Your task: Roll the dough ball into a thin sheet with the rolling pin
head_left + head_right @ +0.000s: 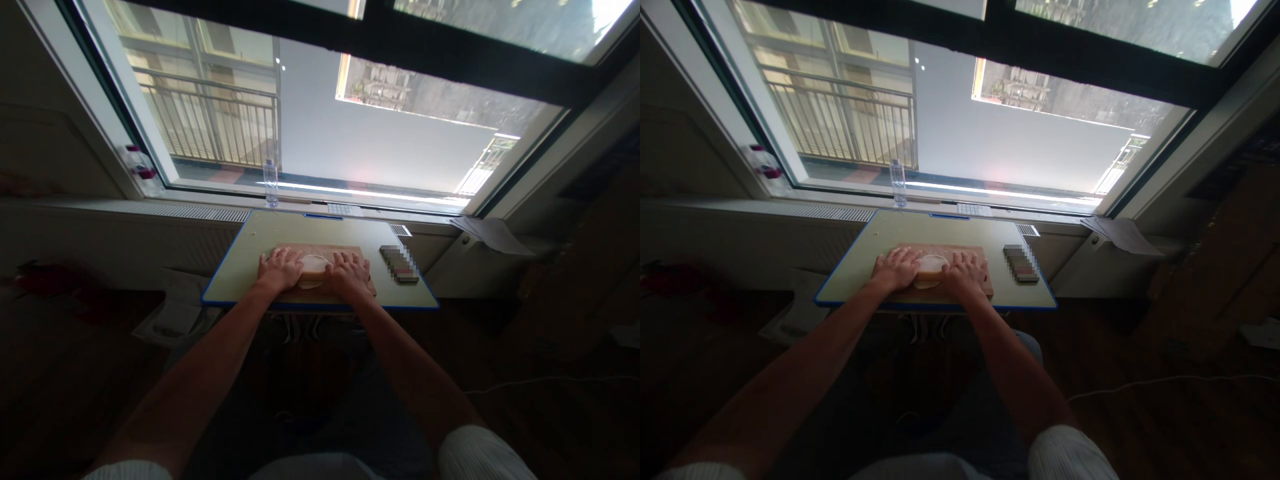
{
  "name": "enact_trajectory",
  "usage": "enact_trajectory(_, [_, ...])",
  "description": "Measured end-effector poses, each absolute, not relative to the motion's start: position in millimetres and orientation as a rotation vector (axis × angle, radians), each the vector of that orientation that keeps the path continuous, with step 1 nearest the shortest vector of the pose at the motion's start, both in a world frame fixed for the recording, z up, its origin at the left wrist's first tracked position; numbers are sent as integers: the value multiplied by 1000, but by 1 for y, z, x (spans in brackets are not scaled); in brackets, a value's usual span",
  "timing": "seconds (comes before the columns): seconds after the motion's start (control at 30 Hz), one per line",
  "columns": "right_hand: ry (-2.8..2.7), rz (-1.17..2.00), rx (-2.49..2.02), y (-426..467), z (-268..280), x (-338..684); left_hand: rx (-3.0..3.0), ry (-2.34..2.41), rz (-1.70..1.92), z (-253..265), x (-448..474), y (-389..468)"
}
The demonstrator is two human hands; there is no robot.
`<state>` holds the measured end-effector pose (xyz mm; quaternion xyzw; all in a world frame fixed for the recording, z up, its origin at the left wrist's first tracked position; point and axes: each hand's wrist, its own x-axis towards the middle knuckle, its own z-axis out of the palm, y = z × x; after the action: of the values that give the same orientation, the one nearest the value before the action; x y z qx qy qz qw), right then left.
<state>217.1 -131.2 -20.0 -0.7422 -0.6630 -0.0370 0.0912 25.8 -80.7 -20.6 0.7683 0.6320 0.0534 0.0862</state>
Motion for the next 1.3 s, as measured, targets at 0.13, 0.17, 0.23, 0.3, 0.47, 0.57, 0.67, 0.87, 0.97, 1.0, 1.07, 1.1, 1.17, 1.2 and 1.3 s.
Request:
enact_trajectory(0.13, [-1997,-97,-2205,-123,-16,219,2277,1865,120,-18,27,-74])
enact_trajectory(0.17, [-2002,-87,-2206,-121,-15,220,2274,1863,112,-17,27,-73])
enact_trajectory(0.23, [-2009,-60,-2206,-117,-13,221,2266,1859,95,-16,28,-70])
enact_trajectory(0.3, [-2009,-33,-2205,-113,-11,222,2261,1856,89,-16,28,-66])
enact_trajectory(0.47, [-2024,-15,-2172,-101,-10,224,2258,1862,122,-19,28,-56])
enact_trajectory(0.57, [-2030,0,-2191,-93,-11,226,2248,1857,118,-18,28,-50])
enact_trajectory(0.67, [-2037,8,-2190,-86,-12,227,2243,1846,114,-17,28,-45])
enact_trajectory(0.87, [-1996,57,-2193,-75,-10,229,2287,1841,180,-15,30,-33])
enact_trajectory(0.97, [-1991,77,-2208,-70,-8,229,2330,1843,222,-17,31,-28])
enact_trajectory(1.0, [-1993,78,-2208,-69,-8,229,2345,1846,246,-17,31,-27])
enact_trajectory(1.07, [-1995,86,-2213,-65,-7,230,2360,1859,302,-18,32,-24])
enact_trajectory(1.1, [-1993,98,-2218,-63,-7,230,2359,1867,327,-18,32,-22])
enact_trajectory(1.17, [-1985,129,-2228,-58,-6,230,2346,1887,365,-18,32,-19])
enact_trajectory(1.2, [-1978,143,-2234,-56,-5,230,2340,1898,378,-18,32,-18])
enact_trajectory(1.3, [-1950,174,-2244,-50,-3,229,2336,1941,415,-17,34,-14])
